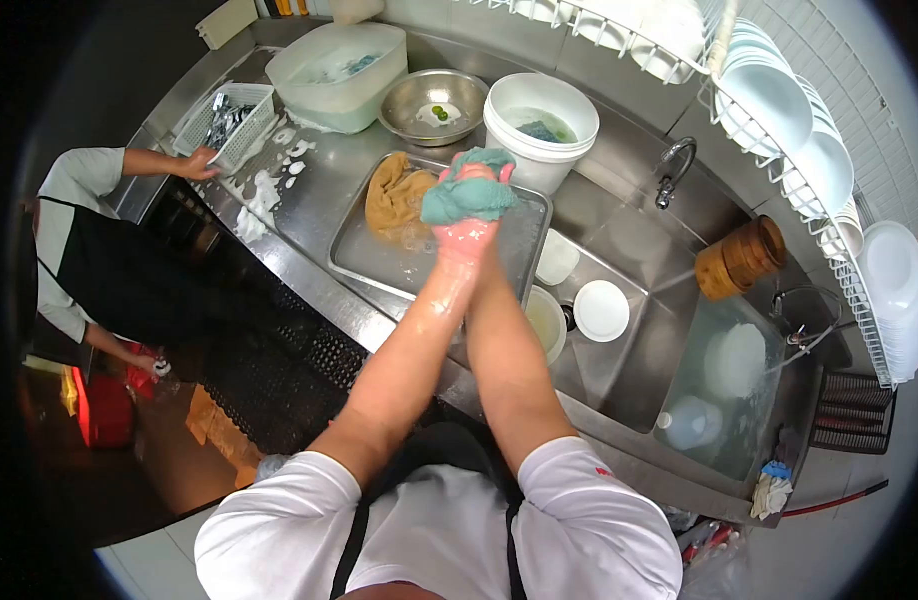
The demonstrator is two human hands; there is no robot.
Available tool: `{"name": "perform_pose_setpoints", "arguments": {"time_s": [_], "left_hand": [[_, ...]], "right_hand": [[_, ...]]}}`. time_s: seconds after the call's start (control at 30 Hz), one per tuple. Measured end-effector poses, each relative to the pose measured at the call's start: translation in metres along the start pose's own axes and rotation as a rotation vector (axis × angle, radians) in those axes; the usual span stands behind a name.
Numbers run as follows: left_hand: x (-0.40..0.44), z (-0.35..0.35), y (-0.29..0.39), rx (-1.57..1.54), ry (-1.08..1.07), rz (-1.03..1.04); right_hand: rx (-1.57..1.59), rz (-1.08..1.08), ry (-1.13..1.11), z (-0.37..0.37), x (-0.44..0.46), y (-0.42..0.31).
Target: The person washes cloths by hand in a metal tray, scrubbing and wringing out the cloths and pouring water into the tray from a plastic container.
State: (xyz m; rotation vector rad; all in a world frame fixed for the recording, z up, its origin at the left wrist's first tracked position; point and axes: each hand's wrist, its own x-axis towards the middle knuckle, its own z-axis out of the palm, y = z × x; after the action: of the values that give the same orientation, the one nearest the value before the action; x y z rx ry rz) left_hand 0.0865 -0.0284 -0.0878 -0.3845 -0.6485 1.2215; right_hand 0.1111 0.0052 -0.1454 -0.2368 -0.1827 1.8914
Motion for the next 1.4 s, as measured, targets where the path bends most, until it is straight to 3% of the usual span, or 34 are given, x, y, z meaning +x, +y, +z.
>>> {"name": "perform_pose_setpoints", "arguments": {"time_s": [0.07,0.13,0.23,0.33,0.43,0.53,0.63,0.73,0.83,0.9,0.93,1.03,1.07,1.17,1.3,1.37,1.4], "left_hand": [[-0.009,0.009,0.015,-0.170,0.063,-0.251],[-0.016,0.015,0.035,-0.071,0.255,-0.360],[-0.024,0.015,0.045,0.126,0.384,-0.527],[-0.027,0.025,0.048,0.551,0.569,-0.508],[-0.028,0.032,0.039,1.187,0.644,-0.471],[-0.021,0.031,0.042,1.545,0.724,-0.454],[-0.018,0.030,0.033,1.976,0.637,-0.222],[-0.005,-0.003,0.058,2.277,0.382,0.004],[-0.001,-0.016,0.063,2.737,0.376,0.122],[-0.007,-0.017,0.059,2.726,0.549,0.215],[-0.008,-0.015,0.056,2.715,0.633,0.267],[-0.020,0.002,0.070,2.358,0.419,0.264],[-0.017,0.000,0.071,2.046,0.417,0.400],[0.001,0.017,0.076,1.807,0.325,0.415],[-0.002,0.045,0.047,2.137,0.375,0.734],[-0.007,0.046,0.053,2.237,0.325,0.727],[-0.009,0.043,0.055,2.267,0.325,0.701]], "right_hand": [[-0.110,0.059,0.021,-0.011,0.013,-0.019],[-0.232,0.110,0.048,-0.009,0.025,-0.040],[-0.469,0.114,0.135,0.015,0.027,-0.060],[-0.803,0.181,0.152,0.046,0.022,-0.073],[-1.196,0.127,0.107,0.081,0.014,-0.076],[-1.507,0.022,-0.003,0.091,0.020,-0.071],[-1.759,-0.025,-0.049,0.094,0.034,-0.067],[-2.267,-0.242,-0.043,0.101,0.036,-0.052],[-2.547,-0.336,-0.138,0.098,0.030,-0.028],[-2.653,-0.382,-0.207,0.093,0.024,-0.018],[-2.584,-0.465,-0.336,0.091,0.019,-0.019],[-2.118,-0.612,-0.312,0.097,0.002,-0.029],[-1.853,-0.557,-0.257,0.085,0.003,-0.033],[-1.136,0.029,0.044,0.061,-0.033,-0.026],[-0.892,0.016,0.127,0.010,-0.037,0.014],[-0.838,-0.092,0.149,0.007,-0.034,0.028],[-1.009,-0.060,0.119,0.028,-0.047,0.027]]}}
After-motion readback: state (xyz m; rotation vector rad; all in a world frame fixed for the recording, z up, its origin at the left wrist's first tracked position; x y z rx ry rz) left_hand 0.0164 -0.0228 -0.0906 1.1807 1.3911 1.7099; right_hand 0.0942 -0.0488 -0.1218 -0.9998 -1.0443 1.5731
